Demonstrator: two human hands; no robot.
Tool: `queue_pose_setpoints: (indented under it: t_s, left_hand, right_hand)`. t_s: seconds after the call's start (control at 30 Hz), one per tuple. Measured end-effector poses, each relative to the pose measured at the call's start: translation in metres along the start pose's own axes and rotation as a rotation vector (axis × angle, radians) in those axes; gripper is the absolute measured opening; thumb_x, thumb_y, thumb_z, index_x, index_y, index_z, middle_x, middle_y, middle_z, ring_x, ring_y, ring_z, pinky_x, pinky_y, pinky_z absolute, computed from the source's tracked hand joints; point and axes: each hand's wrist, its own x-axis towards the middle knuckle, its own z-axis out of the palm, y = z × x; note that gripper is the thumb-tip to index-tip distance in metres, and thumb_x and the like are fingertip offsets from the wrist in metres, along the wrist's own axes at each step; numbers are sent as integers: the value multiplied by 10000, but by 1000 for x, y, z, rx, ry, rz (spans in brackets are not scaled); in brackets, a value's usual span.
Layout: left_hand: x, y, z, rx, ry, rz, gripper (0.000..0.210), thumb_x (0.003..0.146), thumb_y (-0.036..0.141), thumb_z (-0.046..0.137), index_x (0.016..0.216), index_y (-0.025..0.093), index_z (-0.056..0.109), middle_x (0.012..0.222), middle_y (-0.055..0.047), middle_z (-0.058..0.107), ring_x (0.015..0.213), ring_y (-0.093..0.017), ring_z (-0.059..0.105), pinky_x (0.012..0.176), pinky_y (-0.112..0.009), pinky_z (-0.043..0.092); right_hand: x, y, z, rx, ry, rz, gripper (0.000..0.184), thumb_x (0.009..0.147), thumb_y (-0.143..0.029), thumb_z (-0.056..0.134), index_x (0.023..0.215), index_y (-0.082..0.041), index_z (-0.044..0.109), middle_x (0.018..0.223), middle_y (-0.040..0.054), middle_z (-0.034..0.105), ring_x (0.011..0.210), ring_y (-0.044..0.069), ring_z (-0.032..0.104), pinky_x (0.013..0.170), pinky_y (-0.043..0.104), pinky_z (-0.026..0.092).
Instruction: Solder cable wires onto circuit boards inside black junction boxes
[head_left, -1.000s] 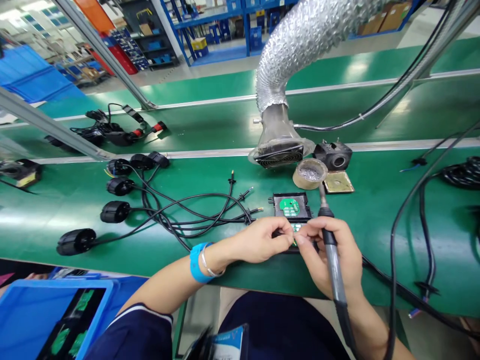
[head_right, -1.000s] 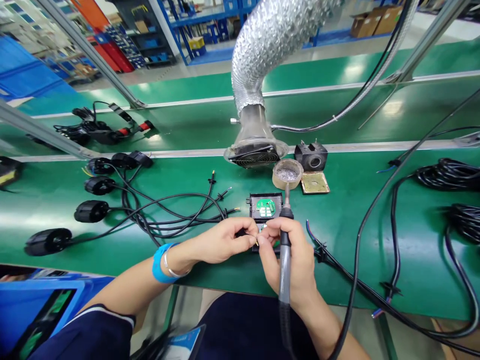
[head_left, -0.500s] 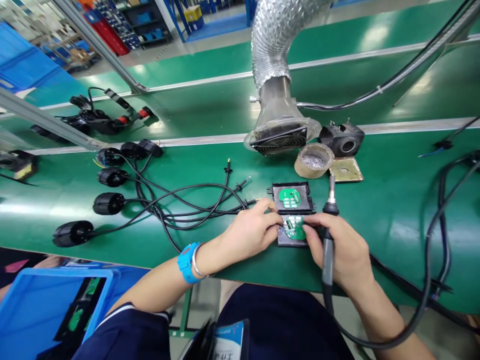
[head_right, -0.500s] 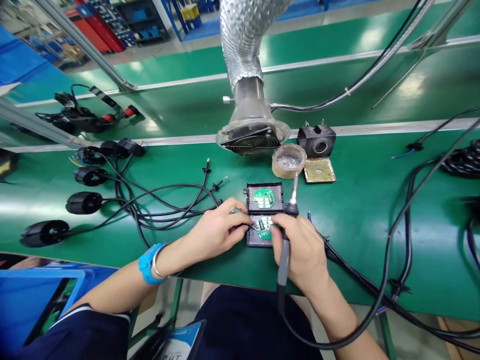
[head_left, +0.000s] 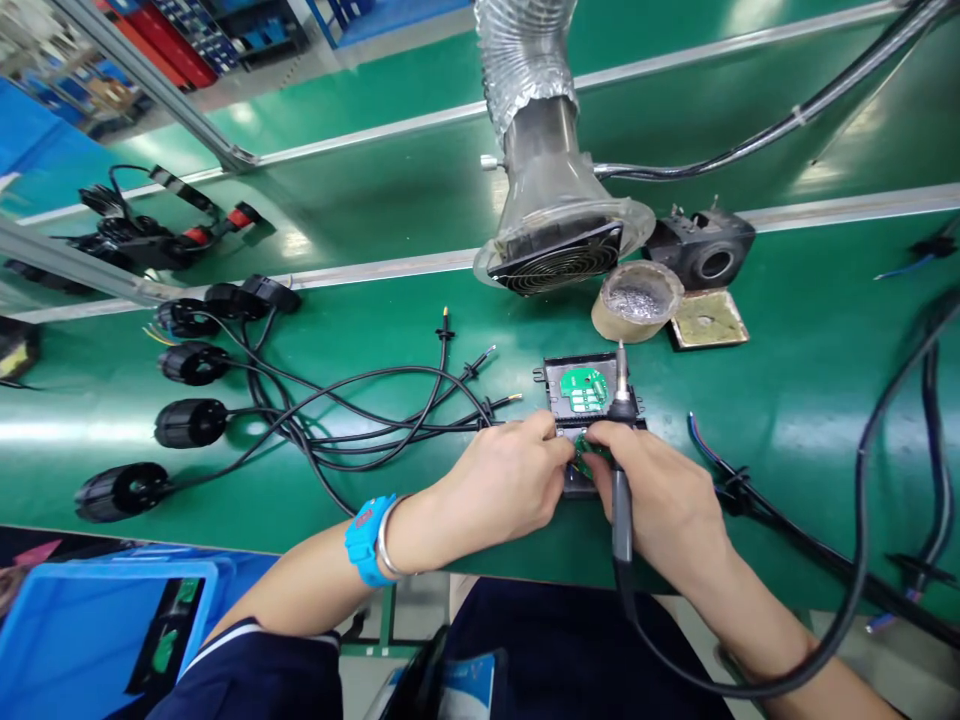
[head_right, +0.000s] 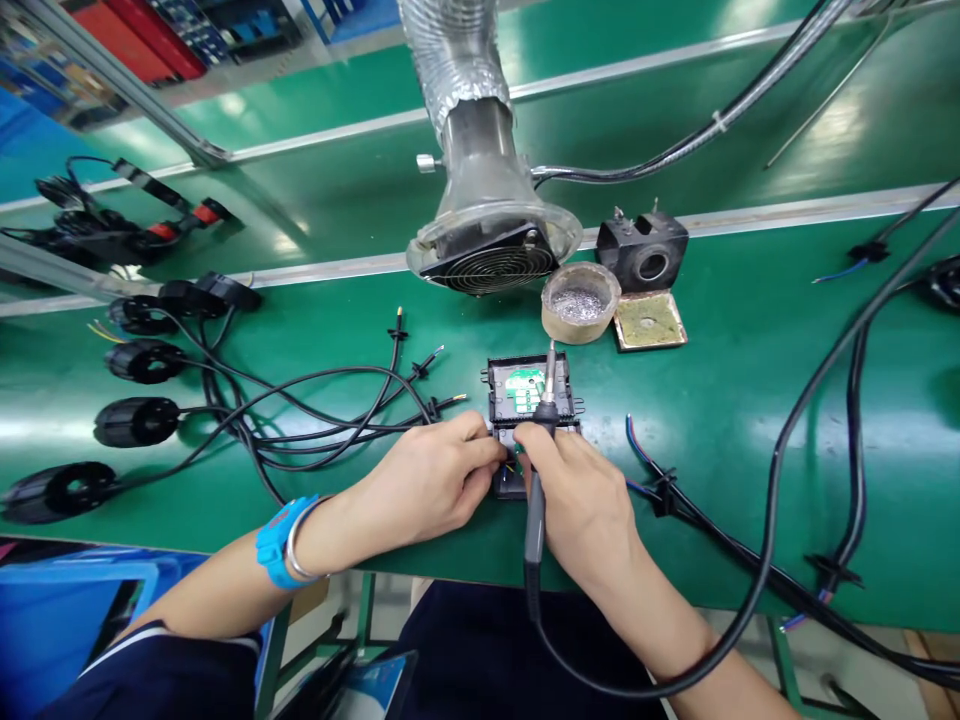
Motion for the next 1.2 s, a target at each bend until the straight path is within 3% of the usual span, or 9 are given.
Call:
queue_pose_setpoints:
  t_s: [0.2, 0.47, 0.57, 0.67, 0.77, 0.83, 1.0, 1.2]
  left_hand:
    - [-5, -6, 6, -68, 9, 20, 278, 908, 126, 417, 1095, 181, 616, 897, -39, 605, 772, -166, 603, 689, -291, 507]
    - [-15, -15, 17, -119, 177, 58, 286, 957, 154, 397, 1186, 171, 568, 998, -59, 636, 865, -146, 622, 756, -265, 539]
    - [-16, -15, 17, -133, 249, 58, 270, 962, 173, 415, 1185, 170, 567, 1041, -61, 633, 892, -133, 622, 768, -244, 536]
    - [-16, -16, 20, -90, 208, 70, 278, 973, 196, 390, 1178, 182, 576, 991, -58, 627, 850, -130, 617, 718, -235, 529]
    - [-15, -17, 24, -23, 137, 97, 300, 978, 213, 366, 1186, 196, 581, 934, -57, 607, 793, -132, 599, 665, -233, 517]
    - [-14, -17, 25, -1, 131, 103, 310, 974, 205, 368, 1203, 200, 576, 935, -63, 595, 787, -135, 590, 660, -234, 516]
    - [-13, -15, 26, 54, 121, 101, 326, 957, 175, 362, 1196, 191, 582, 918, -79, 571, 782, -158, 575, 644, -256, 519]
    - [-13, -14, 28, 86, 108, 98, 322, 953, 183, 358, 1177, 202, 587, 879, -70, 536, 739, -157, 551, 596, -248, 502]
  right_hand:
    - [-5, 6, 1, 55, 13, -7, 190, 894, -169, 521, 1079, -206, 540, 940, 38, 663, 818, 144, 639, 682, 251, 470]
    - [-9, 8, 2, 53, -2, 5, 204, 911, -177, 469, 1097, -203, 550, 797, 12, 634, 704, 142, 607, 621, 258, 466]
    - [-9, 9, 3, 82, 26, -7, 239, 908, -158, 457, 1121, -195, 559, 867, 30, 666, 745, 152, 638, 633, 266, 496]
    - [-8, 9, -1, 210, 114, 27, 344, 882, -113, 506, 1209, -209, 553, 1017, 28, 690, 845, 137, 668, 722, 243, 533]
    - [-9, 6, -14, 350, 247, 121, 504, 846, -90, 568, 1323, -245, 520, 954, -8, 695, 802, 106, 664, 743, 225, 539]
    - [-13, 4, -27, 396, 311, 164, 528, 829, -121, 596, 1330, -275, 531, 916, -1, 669, 736, 114, 635, 675, 256, 530]
    - [-26, 1, -52, 413, 214, 107, 374, 806, -144, 580, 1167, -213, 652, 837, 56, 620, 664, 143, 583, 525, 277, 452]
    - [-29, 1, -39, 458, 150, 35, 304, 743, -93, 586, 1039, -145, 634, 798, 46, 616, 676, 139, 594, 584, 278, 504]
